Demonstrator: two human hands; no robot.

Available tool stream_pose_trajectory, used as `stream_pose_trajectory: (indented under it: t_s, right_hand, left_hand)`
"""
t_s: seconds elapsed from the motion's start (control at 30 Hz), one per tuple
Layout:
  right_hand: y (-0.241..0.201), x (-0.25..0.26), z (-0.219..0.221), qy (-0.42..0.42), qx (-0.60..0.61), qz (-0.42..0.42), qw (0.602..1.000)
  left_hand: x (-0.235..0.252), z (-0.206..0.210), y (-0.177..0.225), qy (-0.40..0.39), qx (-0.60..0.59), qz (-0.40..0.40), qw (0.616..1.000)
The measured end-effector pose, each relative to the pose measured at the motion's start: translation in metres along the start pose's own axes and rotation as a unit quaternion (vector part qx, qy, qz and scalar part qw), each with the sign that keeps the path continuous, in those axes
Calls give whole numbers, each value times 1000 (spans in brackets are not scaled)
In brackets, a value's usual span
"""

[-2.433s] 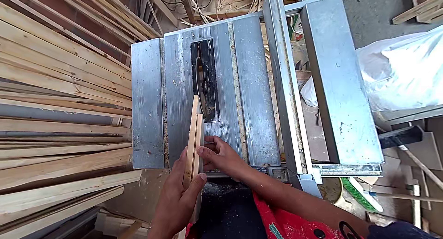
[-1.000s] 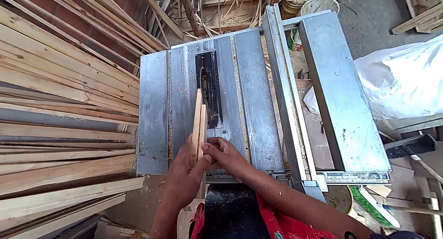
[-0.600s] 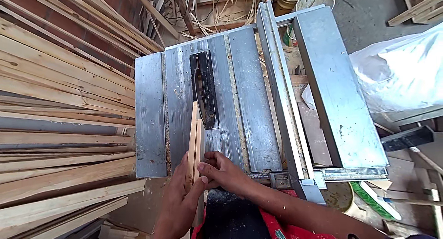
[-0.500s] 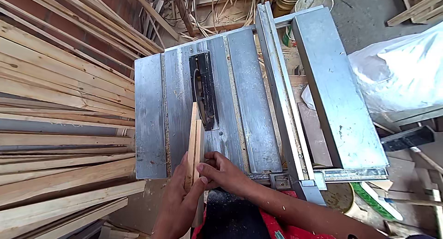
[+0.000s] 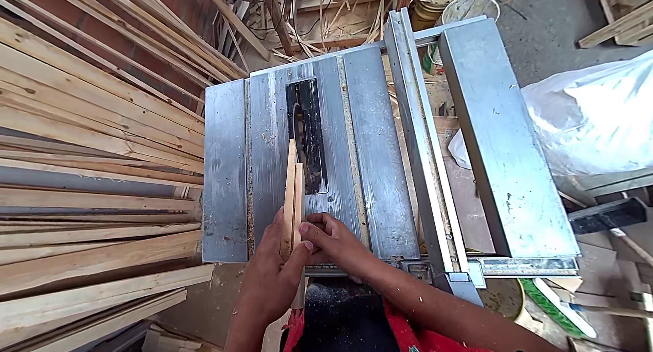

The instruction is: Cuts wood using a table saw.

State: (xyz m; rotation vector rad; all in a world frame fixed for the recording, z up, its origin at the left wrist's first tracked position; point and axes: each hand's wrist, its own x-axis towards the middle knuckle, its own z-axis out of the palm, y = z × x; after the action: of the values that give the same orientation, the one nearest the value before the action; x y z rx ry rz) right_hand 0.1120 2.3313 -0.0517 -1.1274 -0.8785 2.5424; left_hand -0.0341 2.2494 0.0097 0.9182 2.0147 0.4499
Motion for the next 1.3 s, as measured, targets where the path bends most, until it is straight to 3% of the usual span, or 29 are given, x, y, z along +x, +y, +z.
stream_pose_trajectory:
  t_s: [0.37, 0.63, 0.87, 1.3]
  right_hand:
    - [-9, 0, 5, 22, 9, -4, 1000]
    - [1, -5, 9, -20, 33, 13, 999]
    - [-15, -3, 20, -64, 84, 27, 994]
    - [-38, 0, 26, -90, 137, 29, 986]
  left_hand:
    - [1, -10, 11, 0, -33, -5, 999]
    - [-9, -20, 3, -43, -38, 22, 998]
    - [-20, -58, 49, -99, -30, 2, 995]
    - [-7, -78, 105, -101, -26, -46, 994]
